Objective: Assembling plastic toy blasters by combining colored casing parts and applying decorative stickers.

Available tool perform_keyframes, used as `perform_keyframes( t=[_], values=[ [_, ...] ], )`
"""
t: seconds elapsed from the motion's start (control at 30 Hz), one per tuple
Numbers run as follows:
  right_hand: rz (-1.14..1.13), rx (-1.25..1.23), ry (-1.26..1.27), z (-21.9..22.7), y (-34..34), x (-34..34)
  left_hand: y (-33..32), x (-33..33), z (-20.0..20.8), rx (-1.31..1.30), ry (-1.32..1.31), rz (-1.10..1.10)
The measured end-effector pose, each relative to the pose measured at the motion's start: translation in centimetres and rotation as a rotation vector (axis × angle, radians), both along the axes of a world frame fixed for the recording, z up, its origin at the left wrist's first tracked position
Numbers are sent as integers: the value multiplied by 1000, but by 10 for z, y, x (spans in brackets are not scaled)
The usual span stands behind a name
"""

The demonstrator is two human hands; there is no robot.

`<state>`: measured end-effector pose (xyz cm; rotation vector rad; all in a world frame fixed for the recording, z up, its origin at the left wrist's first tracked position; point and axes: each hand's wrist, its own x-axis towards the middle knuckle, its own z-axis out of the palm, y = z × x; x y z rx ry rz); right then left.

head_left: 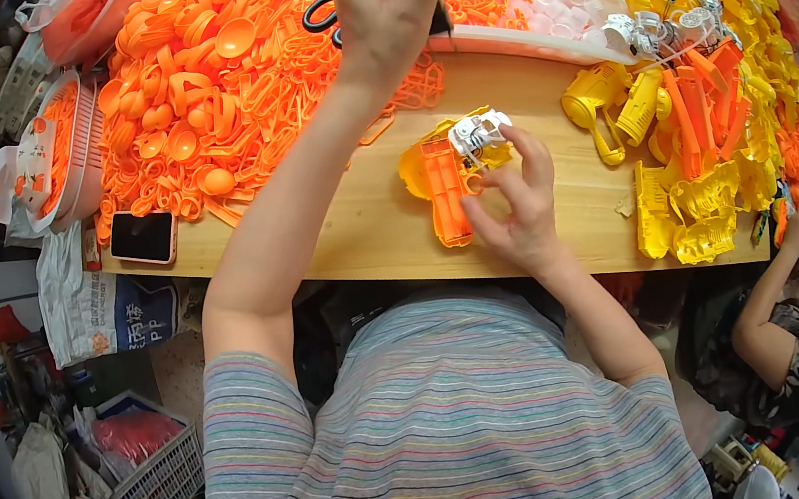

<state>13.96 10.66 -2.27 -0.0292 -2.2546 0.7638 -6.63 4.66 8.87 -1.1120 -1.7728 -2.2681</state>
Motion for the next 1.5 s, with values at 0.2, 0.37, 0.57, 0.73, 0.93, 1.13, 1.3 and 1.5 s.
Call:
perform_keyframes(
  t=[0.2, 0.37, 0.57, 0.73, 0.93, 1.13, 1.3, 1.5],
  values=[
    [-118, 59, -105, 1, -21, 9, -34, 25, -54, -160, -52, 70],
    [-167, 66, -121, 1, -24, 6, -36, 30, -73, -236, -5, 114],
    [-195, 75, -139, -5, -26, 4, -36, 32, -83, -371, 43, 91],
    [-180, 52, -120, -12, -27, 1, -39, 35, -89, -362, 110, 126],
    [-189, 65, -118, -11, -28, 0, -41, 38, -93, -327, 149, 163],
    [-195, 58, -121, -11, -30, -1, -41, 40, -95, -313, 157, 191],
    [-201, 64, -124, -12, -31, -1, -40, 40, -95, -297, 129, 200],
    [-202, 64, -124, -11, -30, -3, -39, 38, -93, -312, 130, 213]
  ],
)
